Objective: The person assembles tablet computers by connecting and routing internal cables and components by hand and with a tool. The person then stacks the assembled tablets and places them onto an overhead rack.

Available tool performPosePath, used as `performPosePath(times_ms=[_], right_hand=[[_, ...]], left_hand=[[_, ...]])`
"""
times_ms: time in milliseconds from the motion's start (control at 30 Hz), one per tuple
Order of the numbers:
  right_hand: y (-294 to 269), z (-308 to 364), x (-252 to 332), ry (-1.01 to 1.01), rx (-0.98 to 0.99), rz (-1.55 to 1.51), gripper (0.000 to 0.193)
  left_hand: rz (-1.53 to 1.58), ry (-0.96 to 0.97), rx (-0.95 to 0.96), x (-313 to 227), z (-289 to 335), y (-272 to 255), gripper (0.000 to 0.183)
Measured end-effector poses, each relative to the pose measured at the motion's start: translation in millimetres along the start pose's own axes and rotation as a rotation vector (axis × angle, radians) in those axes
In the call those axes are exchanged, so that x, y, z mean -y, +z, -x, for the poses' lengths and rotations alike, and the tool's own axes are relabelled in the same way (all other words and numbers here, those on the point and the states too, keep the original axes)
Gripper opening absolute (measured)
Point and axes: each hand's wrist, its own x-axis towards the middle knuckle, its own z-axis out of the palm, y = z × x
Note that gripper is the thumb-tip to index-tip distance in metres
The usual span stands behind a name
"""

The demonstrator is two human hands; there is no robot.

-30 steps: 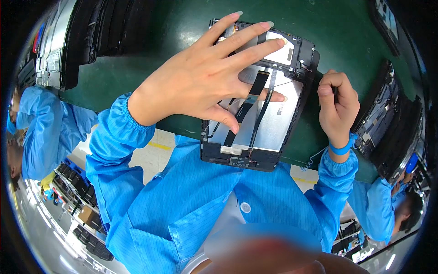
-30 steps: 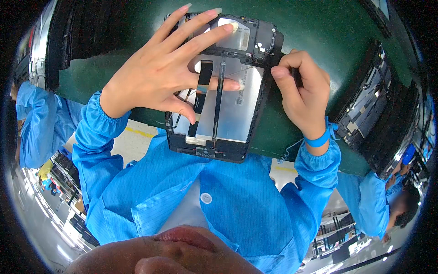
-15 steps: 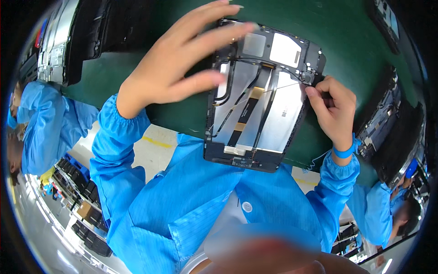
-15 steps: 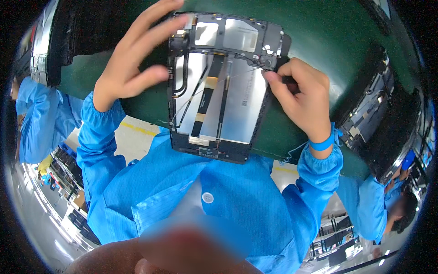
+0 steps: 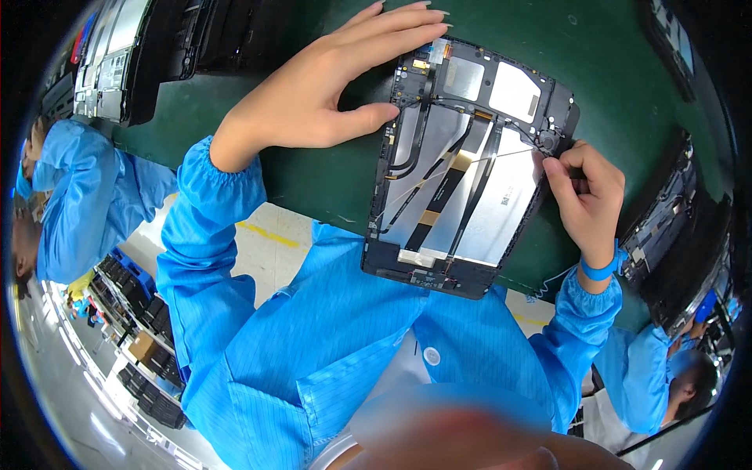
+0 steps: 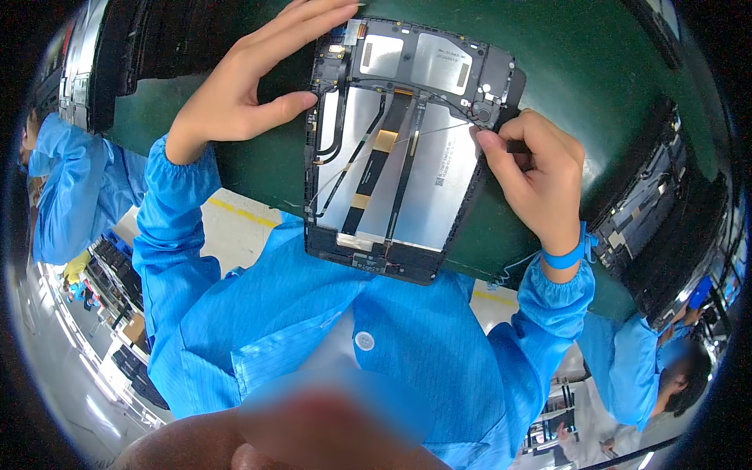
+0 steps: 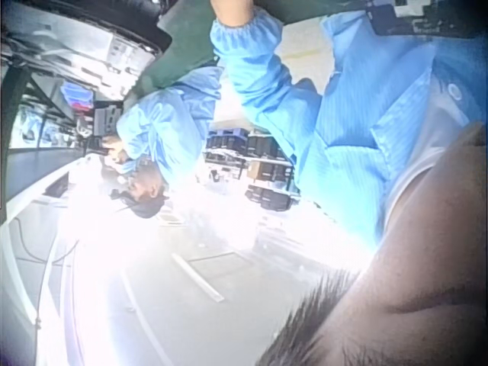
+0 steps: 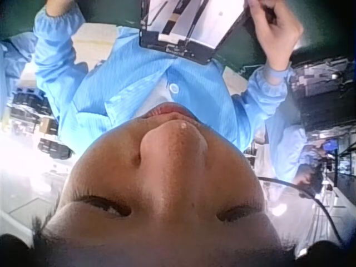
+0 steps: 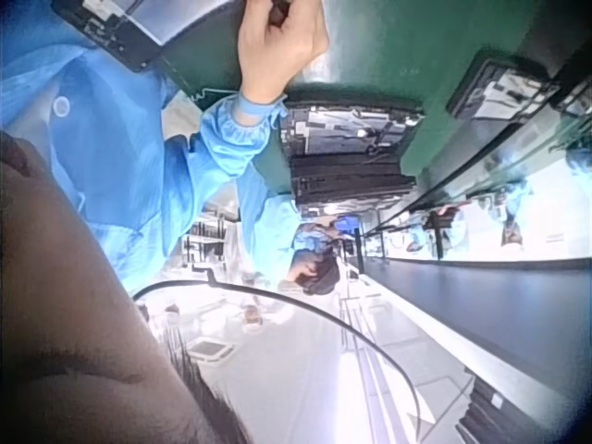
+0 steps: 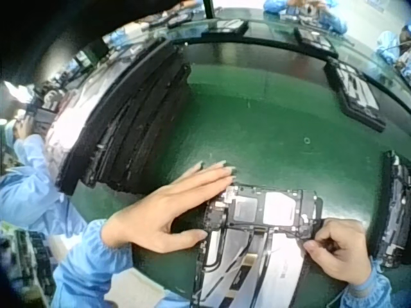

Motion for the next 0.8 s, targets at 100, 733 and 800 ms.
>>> performPosePath(times_ms=[100, 733, 800], right_hand=[[-0.4, -0.4, 0.3, -0.005, 0.004, 0.004, 0.023], [-1.5, 0.2, 0.1, 0.008, 0.027, -0.012, 0.021], [-1.2, 0.3, -1.0, 0.010, 0.024, -0.018, 0.021]], left_hand=[[0.012, 0.006, 0.024, 0.9, -0.7, -1.0, 0.082], [0.049, -0.045, 0.101, -2.8, -3.2, -4.4, 0.085], [0.045, -0.067, 0.128, -3.5, -4.5, -4.4, 0.086]])
